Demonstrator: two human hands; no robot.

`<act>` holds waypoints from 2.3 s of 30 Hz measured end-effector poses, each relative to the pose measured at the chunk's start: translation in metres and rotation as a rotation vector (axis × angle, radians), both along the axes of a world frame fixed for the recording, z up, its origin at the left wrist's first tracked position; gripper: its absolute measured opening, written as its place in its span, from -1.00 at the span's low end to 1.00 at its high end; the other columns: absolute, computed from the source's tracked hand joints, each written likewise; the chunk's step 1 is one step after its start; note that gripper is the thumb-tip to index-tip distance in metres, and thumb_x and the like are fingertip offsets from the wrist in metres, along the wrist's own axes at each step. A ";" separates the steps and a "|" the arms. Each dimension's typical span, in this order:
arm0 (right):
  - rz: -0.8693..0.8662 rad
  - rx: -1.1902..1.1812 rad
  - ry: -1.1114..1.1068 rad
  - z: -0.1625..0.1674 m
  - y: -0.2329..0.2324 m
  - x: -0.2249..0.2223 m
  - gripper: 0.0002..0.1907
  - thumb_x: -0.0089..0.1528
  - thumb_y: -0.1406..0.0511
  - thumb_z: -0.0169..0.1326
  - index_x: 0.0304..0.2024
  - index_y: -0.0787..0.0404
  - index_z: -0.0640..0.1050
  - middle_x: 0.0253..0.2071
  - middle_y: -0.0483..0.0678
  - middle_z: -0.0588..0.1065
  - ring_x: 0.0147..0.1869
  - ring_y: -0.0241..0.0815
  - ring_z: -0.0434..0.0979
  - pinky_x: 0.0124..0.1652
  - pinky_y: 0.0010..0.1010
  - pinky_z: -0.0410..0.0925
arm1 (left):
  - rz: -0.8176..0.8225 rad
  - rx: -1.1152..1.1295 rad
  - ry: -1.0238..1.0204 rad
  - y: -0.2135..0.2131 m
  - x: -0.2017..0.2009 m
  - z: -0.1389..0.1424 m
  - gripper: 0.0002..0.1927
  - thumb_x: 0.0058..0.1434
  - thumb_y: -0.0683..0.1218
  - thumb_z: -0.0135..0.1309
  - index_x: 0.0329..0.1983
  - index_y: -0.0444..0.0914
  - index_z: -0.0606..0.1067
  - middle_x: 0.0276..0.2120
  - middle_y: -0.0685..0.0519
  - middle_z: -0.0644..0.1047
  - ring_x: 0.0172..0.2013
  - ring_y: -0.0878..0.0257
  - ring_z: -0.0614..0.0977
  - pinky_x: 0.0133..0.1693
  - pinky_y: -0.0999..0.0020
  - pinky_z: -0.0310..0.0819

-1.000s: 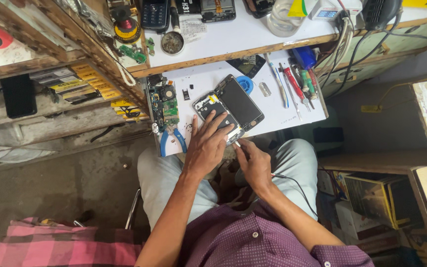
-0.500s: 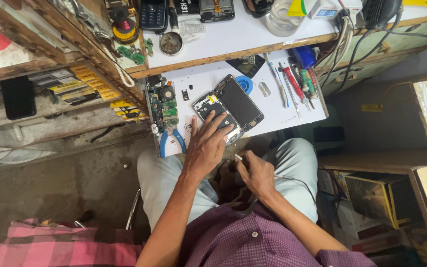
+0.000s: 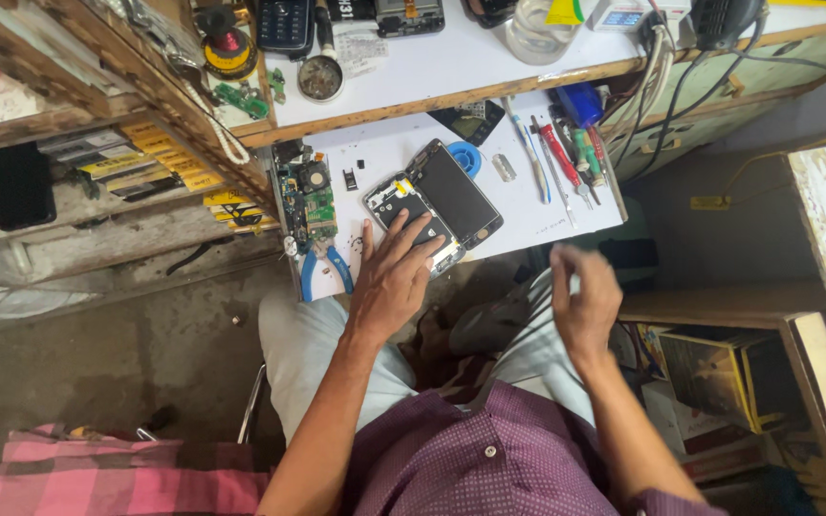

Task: The person sits at a repair bench and disassembles a smartphone. They pry the back cover off the phone, separate the display assembly from the frame, and use a screwdriver to remove screws from the exposed internals.

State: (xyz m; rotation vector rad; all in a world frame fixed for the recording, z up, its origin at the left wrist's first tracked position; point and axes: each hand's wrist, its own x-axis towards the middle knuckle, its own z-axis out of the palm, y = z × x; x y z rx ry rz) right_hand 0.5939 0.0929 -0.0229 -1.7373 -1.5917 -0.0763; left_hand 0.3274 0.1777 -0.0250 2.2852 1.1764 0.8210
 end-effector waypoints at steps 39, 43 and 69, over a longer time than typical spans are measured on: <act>0.286 -0.465 0.940 0.048 0.139 0.089 -0.30 0.28 0.50 0.06 0.47 0.19 0.26 -0.25 -0.19 0.43 -0.20 -0.33 0.50 -0.20 -0.45 0.45 | -0.014 0.052 -0.019 -0.003 -0.002 0.000 -0.63 0.33 -0.15 -0.04 0.18 -0.18 0.54 0.36 0.00 0.39 0.42 -0.03 0.29 0.41 -0.30 -0.19; 0.317 -0.429 1.103 0.059 0.124 0.080 -0.30 0.31 0.50 0.05 0.51 0.19 0.25 -0.20 -0.14 0.47 -0.15 -0.32 0.52 -0.15 -0.42 0.46 | -0.007 0.054 -0.022 -0.003 -0.001 0.000 -0.63 0.35 -0.14 -0.05 0.20 -0.20 0.53 0.36 0.00 0.39 0.42 -0.03 0.28 0.42 -0.28 -0.19; 0.341 -0.200 1.474 0.053 0.026 -0.066 -0.40 0.35 0.52 0.05 0.37 0.18 0.16 -0.04 0.07 0.53 0.05 -0.01 0.63 0.03 -0.24 0.50 | 0.181 -0.134 -0.524 -0.048 0.004 0.030 -0.85 0.22 -0.08 0.30 -0.22 -0.23 0.65 -0.27 0.05 0.67 -0.21 0.14 0.67 -0.08 0.28 0.49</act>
